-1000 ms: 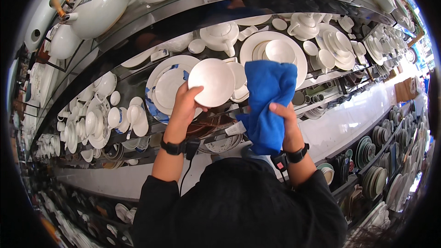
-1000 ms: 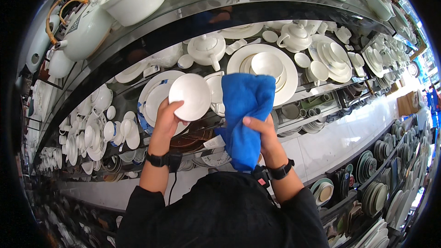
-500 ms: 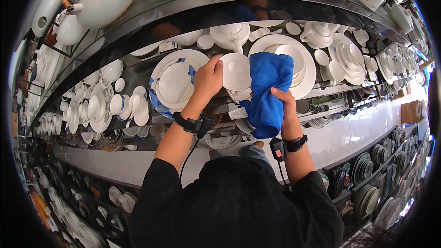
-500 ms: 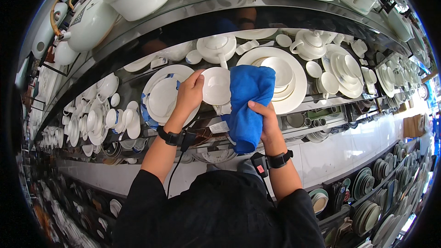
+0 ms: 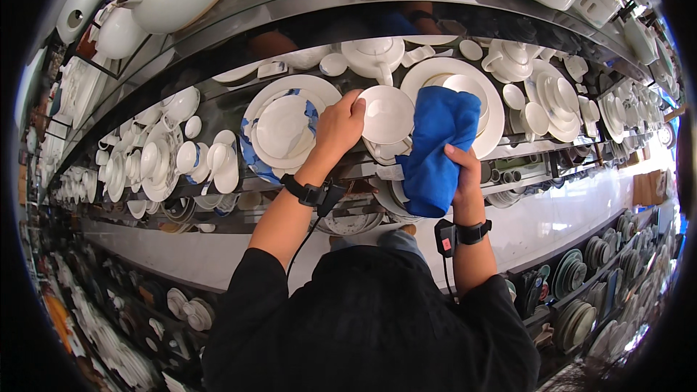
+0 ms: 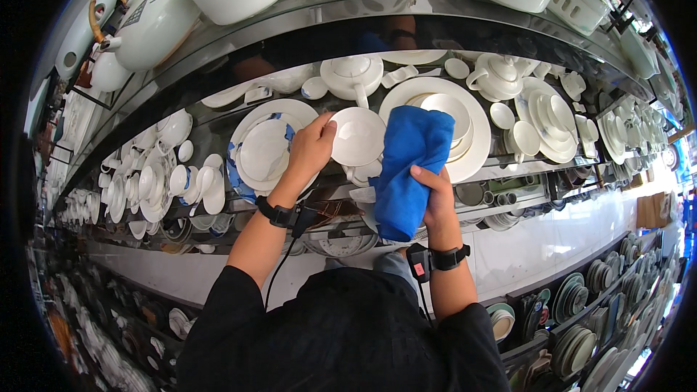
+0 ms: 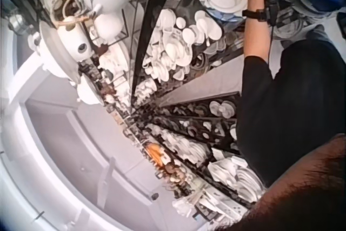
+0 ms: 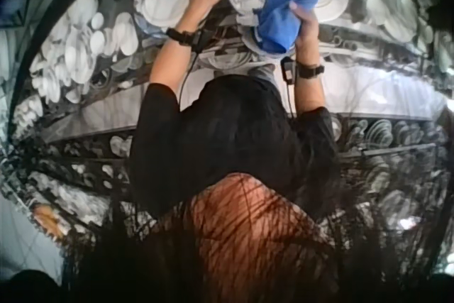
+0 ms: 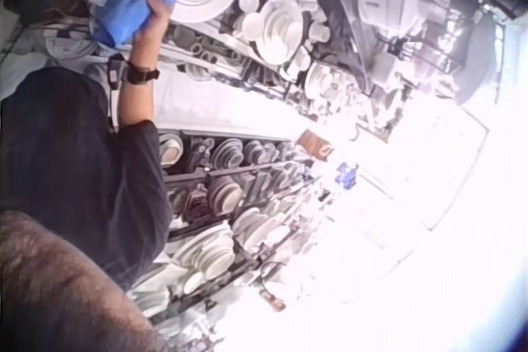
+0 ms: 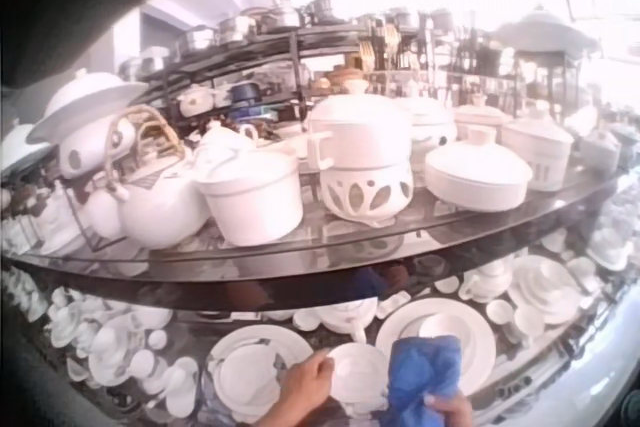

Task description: The person wipes various white ceramic dishes, including plates, bowls, and a teapot, using a blue cloth. They handle the items one by one, wiping them thoroughly before placing them back on the metal shelves.

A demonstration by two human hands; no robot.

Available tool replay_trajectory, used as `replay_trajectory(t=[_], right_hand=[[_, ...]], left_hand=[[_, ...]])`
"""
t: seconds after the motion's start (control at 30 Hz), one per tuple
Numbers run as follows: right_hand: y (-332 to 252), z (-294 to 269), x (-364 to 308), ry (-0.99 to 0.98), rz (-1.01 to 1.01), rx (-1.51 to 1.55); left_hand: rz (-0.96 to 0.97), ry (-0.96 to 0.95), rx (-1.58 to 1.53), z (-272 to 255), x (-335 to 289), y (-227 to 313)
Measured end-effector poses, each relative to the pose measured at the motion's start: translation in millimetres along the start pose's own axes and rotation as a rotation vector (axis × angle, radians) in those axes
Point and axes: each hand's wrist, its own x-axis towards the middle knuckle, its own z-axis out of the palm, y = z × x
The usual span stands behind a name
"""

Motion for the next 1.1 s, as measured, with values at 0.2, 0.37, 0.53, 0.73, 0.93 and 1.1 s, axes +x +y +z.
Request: replay_trajectory(t=[0.2, 0.37, 0.53, 0.73, 0.93, 1.1], right_hand=[[-12, 26, -37, -0.086, -0.046, -0.001], [23, 70, -54, -0.281, 0.056, -0.329], [85, 114, -52, -0.575, -0.201, -0.939], [136, 146, -48, -0.581, -0.041, -0.828], [185, 170, -40, -0.505, -0.052, -1.049], [192, 180, -44, -0.343, 0.033, -1.126]], left_hand=[[0.05, 0.084, -0.172, -38, -35, 4], [0.067, -0.311, -1.007, -56, -121, 17], [0.093, -0.303, -1.189, -61, -144, -43], [0.048, -0.01, -1.135, -90, -166, -99], [-0.036, 0.041, -1.127, -120, -179, -127], [0.012, -0.013, -1.071, -134, -180, -155]])
